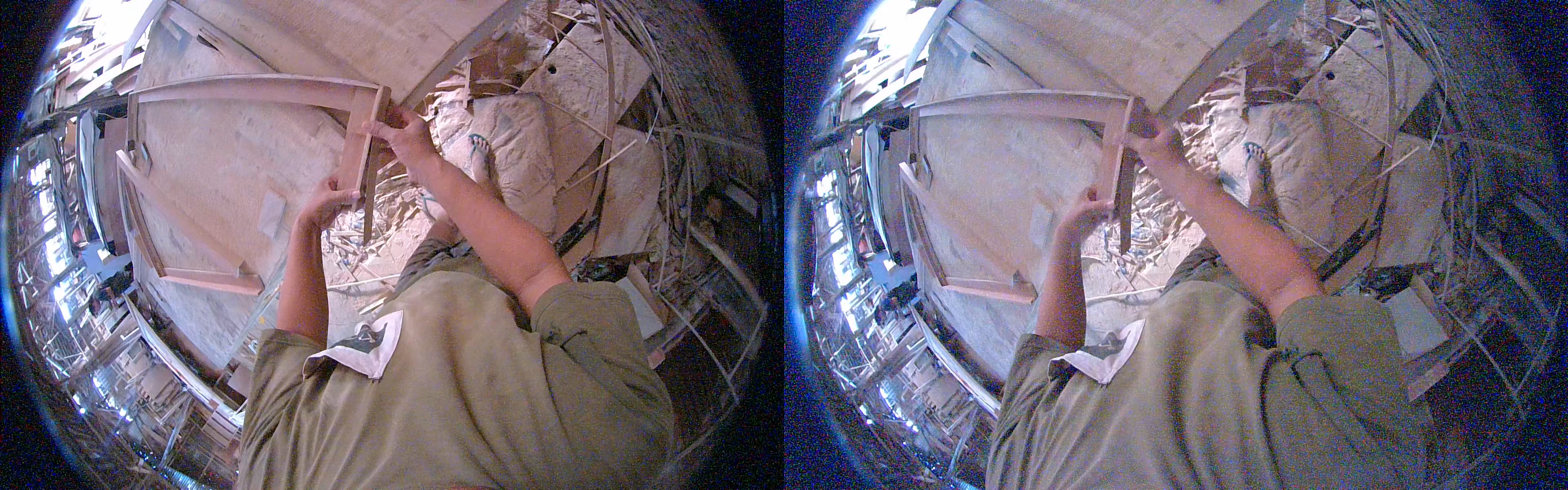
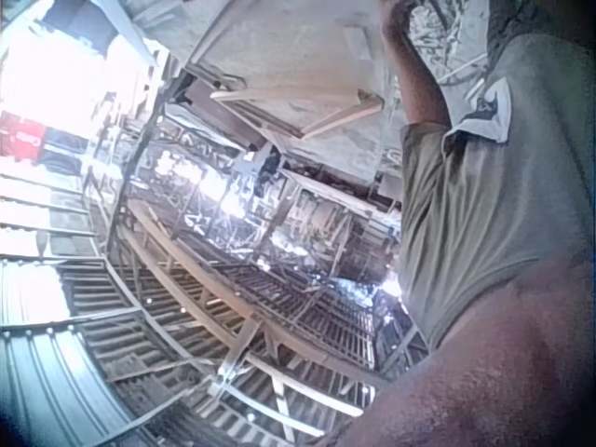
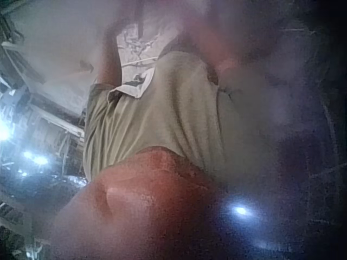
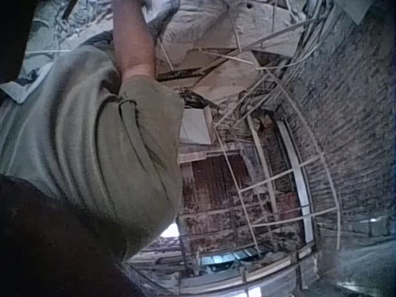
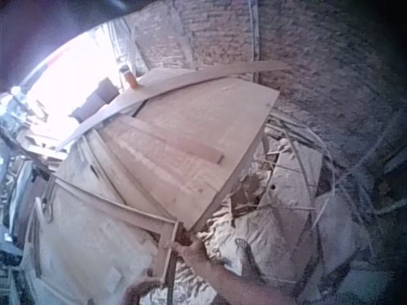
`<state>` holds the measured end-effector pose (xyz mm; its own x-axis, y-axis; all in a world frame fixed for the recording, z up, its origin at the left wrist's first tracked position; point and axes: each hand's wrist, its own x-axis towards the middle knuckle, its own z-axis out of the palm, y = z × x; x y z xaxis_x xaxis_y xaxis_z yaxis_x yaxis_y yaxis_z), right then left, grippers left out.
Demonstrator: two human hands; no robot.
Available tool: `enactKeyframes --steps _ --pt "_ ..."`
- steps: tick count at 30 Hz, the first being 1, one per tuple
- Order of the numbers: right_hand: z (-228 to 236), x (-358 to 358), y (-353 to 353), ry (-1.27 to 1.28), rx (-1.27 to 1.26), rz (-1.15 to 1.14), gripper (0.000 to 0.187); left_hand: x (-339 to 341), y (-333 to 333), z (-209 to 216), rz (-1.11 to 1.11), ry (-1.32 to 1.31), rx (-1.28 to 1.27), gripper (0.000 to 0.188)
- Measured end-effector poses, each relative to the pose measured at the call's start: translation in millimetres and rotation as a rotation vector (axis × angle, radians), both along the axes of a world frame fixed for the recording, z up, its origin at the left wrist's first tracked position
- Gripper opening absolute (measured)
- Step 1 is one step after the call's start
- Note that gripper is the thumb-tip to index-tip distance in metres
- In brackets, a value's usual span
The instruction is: The person assembles a wooden frame by fitting smaller pieces into notches on longer planks. They use a ruler and pen to mark measurements on the wood and a utility knife to trim edges. The person repeatedly checks the fit of the pieces and adjusts them on the workbench.
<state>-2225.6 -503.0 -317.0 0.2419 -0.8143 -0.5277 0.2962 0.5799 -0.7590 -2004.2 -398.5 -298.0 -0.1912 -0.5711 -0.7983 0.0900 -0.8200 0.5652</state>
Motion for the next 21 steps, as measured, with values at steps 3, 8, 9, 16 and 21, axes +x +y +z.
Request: enactKeyframes --steps 3,8,9,16,21 --pt "-11 2 1 0.002 0.004 -0.019 0.053 -8 -2 7 0.022 -0.046 -0.004 0.071" --pt "-21 2 -1 0.082 -0.038 0.000 0.056 3 0 0 -0.030 -0.015 -0.007 0.073" --pt "-22 3 0 0.113 -0.006 0.010 0.056 -2 -4 8 -0.038 0.007 -0.004 0.074" --pt "-1 4 1 -0.044 0.017 -0.050 0.048 4 1 -6 -0.041 0.071 -0.021 0.076" --pt "-3 4 0 -0.064 0.002 -0.069 0.053 2 1 -6 -0.019 0.098 -0.032 0.075"
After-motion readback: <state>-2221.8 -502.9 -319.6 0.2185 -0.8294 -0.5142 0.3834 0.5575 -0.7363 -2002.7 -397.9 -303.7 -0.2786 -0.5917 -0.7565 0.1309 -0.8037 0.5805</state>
